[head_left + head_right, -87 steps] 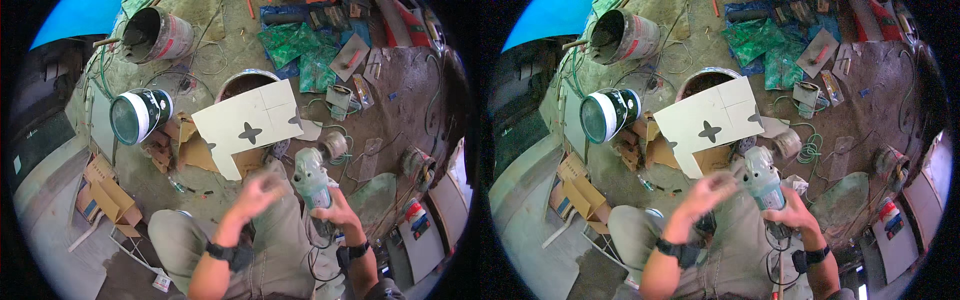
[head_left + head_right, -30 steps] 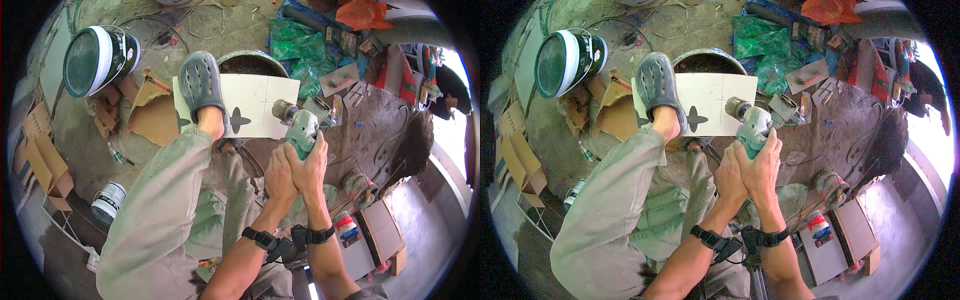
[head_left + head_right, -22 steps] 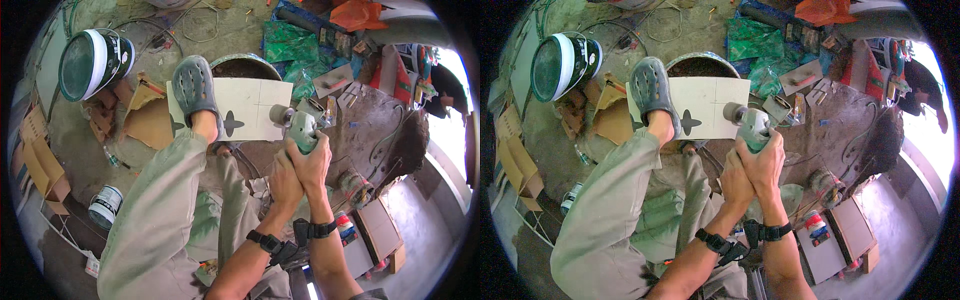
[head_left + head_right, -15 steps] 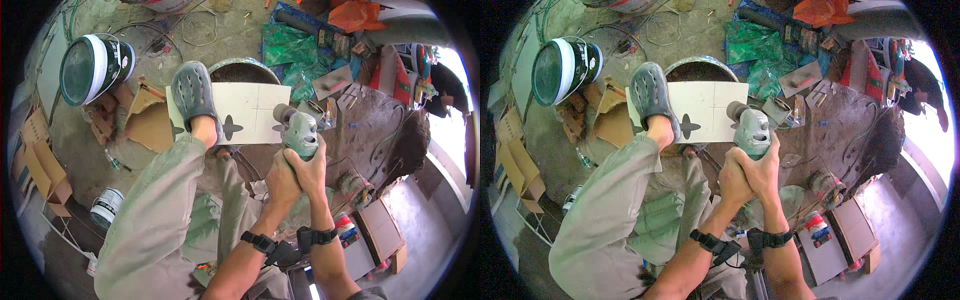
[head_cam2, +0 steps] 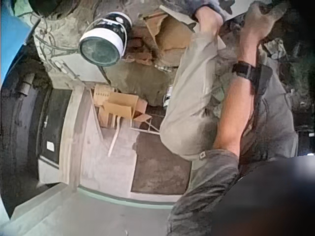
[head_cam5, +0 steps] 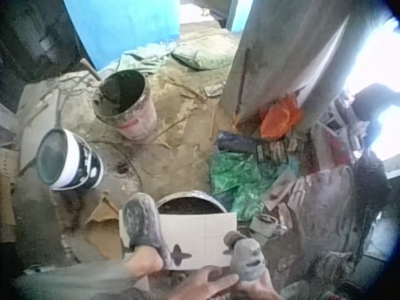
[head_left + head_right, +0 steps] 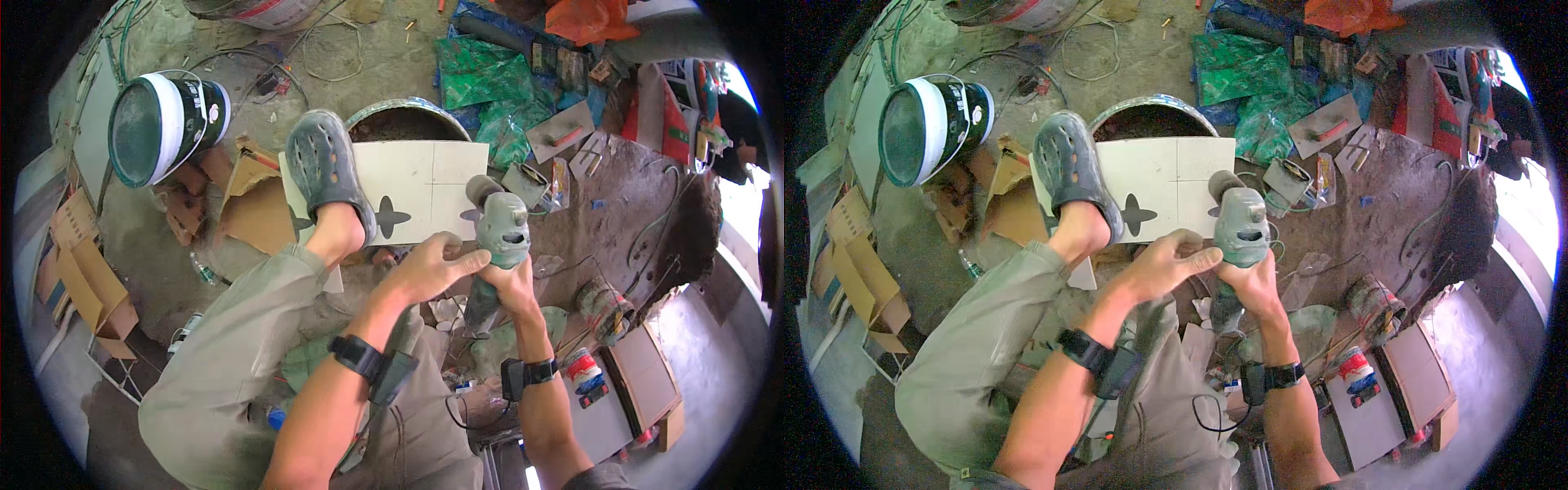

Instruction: Cut a hole in a floor tile and install it in a renovation area.

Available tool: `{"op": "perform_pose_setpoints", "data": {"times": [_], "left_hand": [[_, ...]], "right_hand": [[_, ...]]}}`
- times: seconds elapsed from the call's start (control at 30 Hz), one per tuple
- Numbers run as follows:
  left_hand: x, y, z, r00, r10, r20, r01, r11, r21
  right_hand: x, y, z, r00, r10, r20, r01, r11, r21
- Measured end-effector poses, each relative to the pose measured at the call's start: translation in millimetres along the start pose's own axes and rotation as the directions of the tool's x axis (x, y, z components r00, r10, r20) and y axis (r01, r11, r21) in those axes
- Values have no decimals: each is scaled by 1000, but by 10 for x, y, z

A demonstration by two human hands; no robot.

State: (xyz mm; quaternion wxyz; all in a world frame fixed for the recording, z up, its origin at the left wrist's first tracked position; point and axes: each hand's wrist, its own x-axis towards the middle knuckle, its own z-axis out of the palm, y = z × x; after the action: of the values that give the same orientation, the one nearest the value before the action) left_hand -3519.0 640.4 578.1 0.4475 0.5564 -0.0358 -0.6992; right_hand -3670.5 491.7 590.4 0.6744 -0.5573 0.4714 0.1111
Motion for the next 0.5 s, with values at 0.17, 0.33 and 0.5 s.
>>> {"op": "perform_pose_setpoints", "data": {"times": [0.17,0.33,0.5], "left_hand": [[275,-494,238,990,101,-97,-130,925,-358],[494,-673,88,964,143,-225,-196,953,-232],[513,-933,85,815,331,-475,-281,944,175]], "right_hand": [[282,118,352,997,-69,28,72,993,-98],[431,420,445,997,-61,-37,54,983,-174],[457,569,590,996,-82,-43,74,985,-159]]}}
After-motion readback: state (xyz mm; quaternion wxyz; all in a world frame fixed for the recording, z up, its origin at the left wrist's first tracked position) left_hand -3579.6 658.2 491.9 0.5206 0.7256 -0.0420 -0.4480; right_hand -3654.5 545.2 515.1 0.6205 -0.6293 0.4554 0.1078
